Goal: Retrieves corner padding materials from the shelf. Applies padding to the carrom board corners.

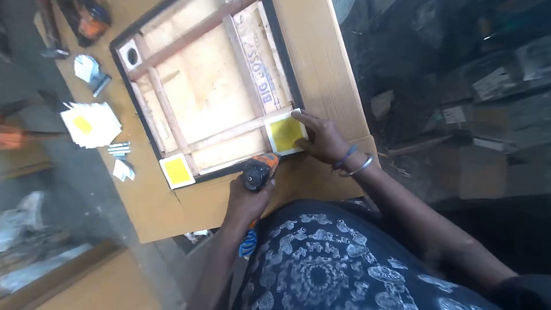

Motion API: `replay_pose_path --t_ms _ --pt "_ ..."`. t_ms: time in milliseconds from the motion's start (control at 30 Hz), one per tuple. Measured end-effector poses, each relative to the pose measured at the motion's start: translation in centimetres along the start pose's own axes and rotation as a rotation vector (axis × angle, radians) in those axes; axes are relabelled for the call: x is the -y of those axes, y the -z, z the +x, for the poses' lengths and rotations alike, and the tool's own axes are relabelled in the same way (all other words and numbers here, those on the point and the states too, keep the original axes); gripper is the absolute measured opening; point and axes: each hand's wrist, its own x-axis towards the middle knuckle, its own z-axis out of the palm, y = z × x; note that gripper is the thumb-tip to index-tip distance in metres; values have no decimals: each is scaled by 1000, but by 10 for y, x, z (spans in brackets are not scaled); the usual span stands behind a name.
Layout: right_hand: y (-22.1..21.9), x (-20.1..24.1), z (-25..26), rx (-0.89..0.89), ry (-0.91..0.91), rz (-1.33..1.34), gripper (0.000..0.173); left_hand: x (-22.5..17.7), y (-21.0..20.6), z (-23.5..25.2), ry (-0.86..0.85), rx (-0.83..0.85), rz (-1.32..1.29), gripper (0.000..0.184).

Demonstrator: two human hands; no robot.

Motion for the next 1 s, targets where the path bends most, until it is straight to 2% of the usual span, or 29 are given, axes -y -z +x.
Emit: replay_pose_path --t_ms 300,500,600,700,800,833,900,1000 --pt "-1 -1 0 -16 7 5 65 15 -16 -13 -151 -111 -22 27" --pt "0 -2 0 -14 13 17 65 14 -18 -11 -155 -115 -22 23" --pt "-2 2 -14 -158 -29 13 66 2 -4 -11 -99 -29 18 28" --pt "-4 -7 -42 -269 -248 20 61 -22 5 -3 -156 -32 44 31" --pt "-9 -19 -61 -280 -452 151 58 -58 6 14 -200 -6 79 41" --pt "-10 -20 -62 -290 -463 173 58 -72 6 21 -201 16 95 45" --pt "-10 -22 -60 -303 -456 181 58 -89 1 36 -263 7 135 41" --pt "-10 -23 -62 -317 -452 209 59 -97 -7 40 -277 -15 157 40"
